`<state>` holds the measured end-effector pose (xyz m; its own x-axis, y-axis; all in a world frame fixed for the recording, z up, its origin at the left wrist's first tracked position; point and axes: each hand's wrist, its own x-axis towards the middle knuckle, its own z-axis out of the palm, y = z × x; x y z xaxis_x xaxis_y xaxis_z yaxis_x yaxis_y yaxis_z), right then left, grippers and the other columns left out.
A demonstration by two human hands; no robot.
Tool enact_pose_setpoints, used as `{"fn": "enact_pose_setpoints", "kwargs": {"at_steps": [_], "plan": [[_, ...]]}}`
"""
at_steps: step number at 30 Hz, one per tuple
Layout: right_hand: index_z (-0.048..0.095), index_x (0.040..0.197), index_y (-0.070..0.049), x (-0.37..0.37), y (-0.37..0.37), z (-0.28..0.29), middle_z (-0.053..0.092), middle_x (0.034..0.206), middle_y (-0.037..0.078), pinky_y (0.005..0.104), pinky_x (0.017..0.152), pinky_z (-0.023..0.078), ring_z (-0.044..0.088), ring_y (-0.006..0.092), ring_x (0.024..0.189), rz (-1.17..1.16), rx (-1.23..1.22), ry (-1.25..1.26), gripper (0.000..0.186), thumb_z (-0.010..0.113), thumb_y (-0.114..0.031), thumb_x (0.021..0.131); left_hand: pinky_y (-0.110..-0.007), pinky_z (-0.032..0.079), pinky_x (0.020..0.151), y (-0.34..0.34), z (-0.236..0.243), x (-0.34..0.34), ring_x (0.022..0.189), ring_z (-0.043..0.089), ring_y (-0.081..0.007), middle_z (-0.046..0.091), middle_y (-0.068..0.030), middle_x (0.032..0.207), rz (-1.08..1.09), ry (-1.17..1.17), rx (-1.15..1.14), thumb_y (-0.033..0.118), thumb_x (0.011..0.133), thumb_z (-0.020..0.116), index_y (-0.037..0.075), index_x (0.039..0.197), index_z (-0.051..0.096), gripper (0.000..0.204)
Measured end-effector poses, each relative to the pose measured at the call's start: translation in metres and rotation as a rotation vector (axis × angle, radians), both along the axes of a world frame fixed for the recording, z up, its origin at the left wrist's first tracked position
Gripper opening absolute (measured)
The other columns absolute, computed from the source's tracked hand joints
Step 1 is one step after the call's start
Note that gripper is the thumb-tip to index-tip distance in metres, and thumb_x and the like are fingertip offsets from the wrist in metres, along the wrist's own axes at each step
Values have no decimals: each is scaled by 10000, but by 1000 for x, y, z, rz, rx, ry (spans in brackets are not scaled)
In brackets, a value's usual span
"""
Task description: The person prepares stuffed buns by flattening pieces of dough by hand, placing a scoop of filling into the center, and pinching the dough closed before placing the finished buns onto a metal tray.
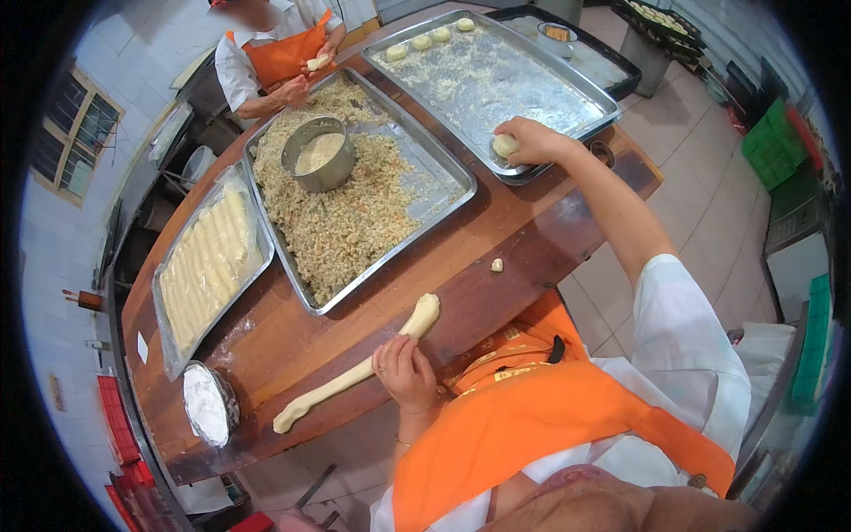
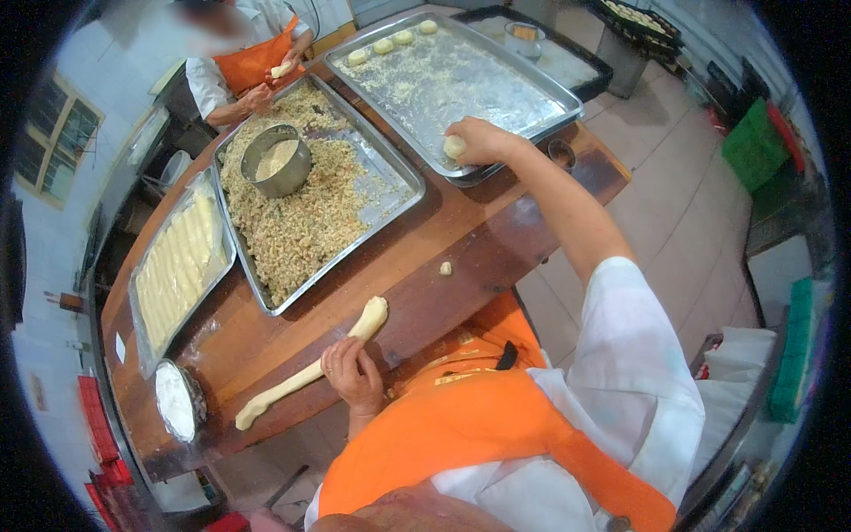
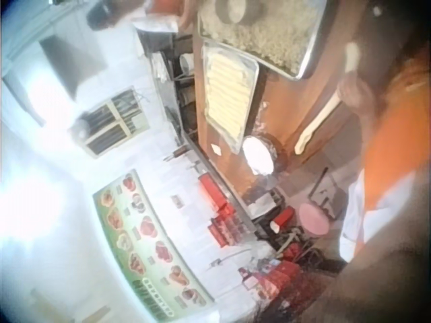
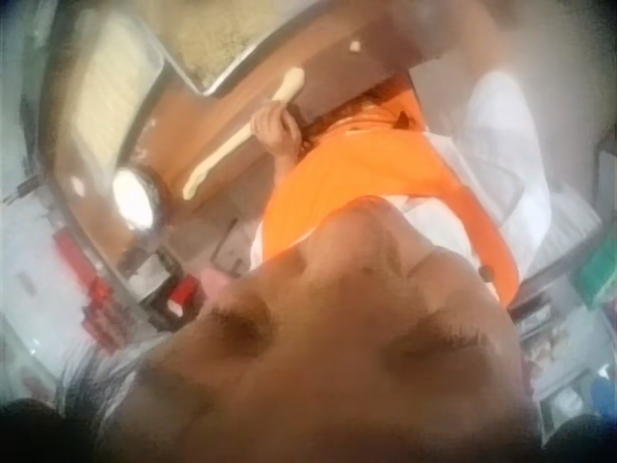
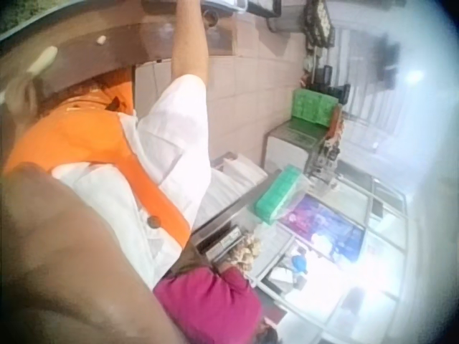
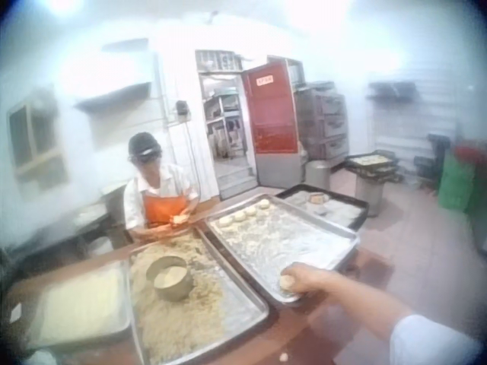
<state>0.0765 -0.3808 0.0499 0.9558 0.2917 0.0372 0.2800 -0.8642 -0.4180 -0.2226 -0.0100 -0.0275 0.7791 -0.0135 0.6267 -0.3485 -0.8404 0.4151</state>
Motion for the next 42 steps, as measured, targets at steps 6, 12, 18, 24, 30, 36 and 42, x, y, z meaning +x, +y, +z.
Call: {"fn": "enact_pose_setpoints", "kwargs": {"at_steps": [6, 12, 18, 24, 30, 36, 42], "plan": [[699, 1158, -77, -5, -1, 21, 672, 1078, 181, 400, 892, 513, 650, 325, 998, -66, 277, -240, 360, 701, -264, 850, -439, 409, 971, -2, 3, -1, 1003, 630, -304, 670, -117, 1016, 9, -6, -5, -25, 849, 629, 23, 968, 672, 135], [656, 897, -30, -12, 19, 44, 662, 835, 117, 351, 727, 525, 646, 233, 775, -186, 416, -444, 105, 678, -126, 860, -444, 421, 957, -2, 4, 0, 987, 626, -320, 663, -127, 1015, -3, -43, -18, -39, 841, 628, 17, 964, 669, 141], [629, 928, -30, -16, 91, 36, 601, 891, 63, 294, 732, 503, 602, 174, 786, 210, 381, -529, 117, 616, 25, 825, -457, 426, 980, 6, -4, 0, 1027, 615, -311, 646, -120, 1046, 5, -45, -12, -1, 816, 659, 23, 987, 662, 172], [658, 1147, -94, -25, 161, 5, 603, 1227, 128, 402, 832, 514, 621, 313, 1065, 418, -138, -739, 322, 719, -88, 831, -470, 389, 1027, 14, -4, -6, 1109, 576, -332, 622, -133, 1131, -1, -16, -77, 12, 816, 659, 34, 1075, 645, 260], [668, 1049, -47, -102, 200, -11, 646, 1013, 128, 402, 803, 525, 637, 345, 926, 449, 153, -328, 193, 672, -55, 857, -474, 333, 1066, 29, 15, -15, 1209, 506, -343, 567, -160, 1264, 84, 166, 84, 119, 824, 726, 12, 1273, 574, 486], [623, 1049, -32, -172, 213, -27, 594, 1122, 190, 463, 917, 449, 552, 404, 1075, 787, 113, -150, 303, 730, -119, 779, -471, 326, 1053, 24, 12, 0, 1170, 512, -337, 567, -156, 1208, 43, 265, 93, 182, 788, 774, 3, 1279, 567, 562], [573, 995, -25, -187, 215, -22, 633, 1025, 228, 520, 823, 480, 607, 435, 987, 658, 105, 54, 298, 729, -128, 764, -461, 369, 992, 20, 10, 18, 1059, 549, -318, 588, -114, 1070, -75, 210, 68, 108, 766, 757, 25, 1228, 592, 497]]}}
